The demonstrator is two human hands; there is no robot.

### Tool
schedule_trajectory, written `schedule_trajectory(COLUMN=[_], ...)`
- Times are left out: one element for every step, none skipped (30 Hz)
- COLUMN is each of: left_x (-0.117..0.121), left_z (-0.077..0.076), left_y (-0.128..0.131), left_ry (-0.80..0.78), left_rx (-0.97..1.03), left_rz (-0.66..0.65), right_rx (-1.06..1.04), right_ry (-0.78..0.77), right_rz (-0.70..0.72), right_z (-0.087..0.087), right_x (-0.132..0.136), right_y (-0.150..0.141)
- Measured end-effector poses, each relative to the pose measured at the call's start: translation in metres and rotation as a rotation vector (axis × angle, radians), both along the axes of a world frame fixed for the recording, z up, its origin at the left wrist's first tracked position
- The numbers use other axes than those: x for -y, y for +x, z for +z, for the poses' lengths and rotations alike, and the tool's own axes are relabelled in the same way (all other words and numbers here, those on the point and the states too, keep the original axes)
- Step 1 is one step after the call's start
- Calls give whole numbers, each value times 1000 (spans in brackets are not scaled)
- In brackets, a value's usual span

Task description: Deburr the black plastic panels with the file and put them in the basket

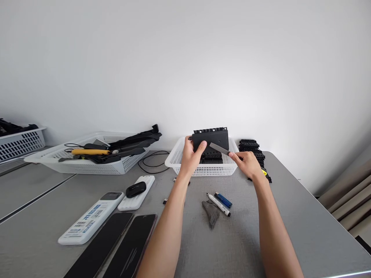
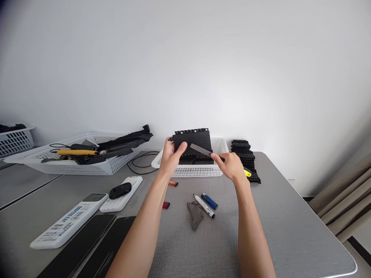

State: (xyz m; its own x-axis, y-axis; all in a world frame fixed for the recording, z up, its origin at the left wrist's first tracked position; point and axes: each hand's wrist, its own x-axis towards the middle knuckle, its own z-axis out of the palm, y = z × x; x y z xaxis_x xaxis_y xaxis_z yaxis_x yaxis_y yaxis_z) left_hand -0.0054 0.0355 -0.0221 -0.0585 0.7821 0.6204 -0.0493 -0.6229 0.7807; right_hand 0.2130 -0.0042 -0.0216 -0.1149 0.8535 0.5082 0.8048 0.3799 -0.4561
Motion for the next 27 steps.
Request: schedule_trajectory(left_x=[-1, -2, -2, -2, -1, 0, 1, 2, 2, 3, 3, 3, 3, 3, 2, 2, 1, 1, 0, -1, -1, -1, -1, 0, 1, 2, 3], left_z=[0, 0, 0, 1, 2, 2, 3, 4, 4, 5, 5, 5, 5, 5, 4, 4, 4, 4, 4, 4, 4, 5, 6, 6, 7, 8, 9], left_y=[-2, -3, -4, -5, -5, -6, -6, -5, -5, -5, -5, -5, -5, -5, -6, -7, -7, -8, -10, -11, -12, -12, -13, -13, -13, -13, -13], left_ry=[-3, -7, -12, -20, -27, -32, -32, -29, -22, -14, -7, -1, 4, 10, 16, 22, 27, 29, 29, 26, 21, 17, 14, 12, 12, 13, 14], left_rx=[20, 33, 36, 30, 21, 11, 5, 7, 14, 23, 32, 38, 42, 46, 51, 59, 68, 77, 83, 87, 89, 91, 90, 87, 83, 80, 77], left_rz=[4, 13, 22, 23, 17, 2, -15, -29, -35, -34, -31, -29, -28, -28, -28, -28, -25, -20, -15, -12, -9, -7, -7, -7, -8, -8, -8], right_rx=[-6, -8, -8, -6, -3, 2, 7, 12, 17, 21, 23, 25, 26, 27, 26, 25, 24, 24, 25, 28, 30, 31, 27, 21, 14, 10, 7], right_ry=[4, 9, 13, 15, 15, 13, 9, 4, 1, 0, 0, 1, 1, 1, -3, -9, -16, -23, -28, -31, -32, -31, -30, -31, -32, -32, -33], right_rz=[-2, -8, -17, -26, -35, -43, -48, -51, -50, -48, -45, -41, -36, -28, -19, -7, 4, 11, 12, 11, 8, 6, 5, 8, 13, 17, 22], right_z=[0, 1, 1, 1, 2, 2, 2, 2, 2, 2, 2, 2, 2, 2, 2, 2, 2, 1, 1, 1, 1, 1, 2, 2, 3, 3, 4], right_x=[1, 1, 2, 3, 3, 3, 3, 3, 3, 3, 3, 3, 3, 2, 2, 1, 1, 0, 0, -1, -1, -1, 0, 1, 2, 2, 3], right_y=[2, 4, 6, 8, 9, 9, 10, 10, 10, 9, 9, 8, 8, 8, 8, 9, 10, 12, 13, 15, 17, 19, 20, 20, 19, 18, 16])
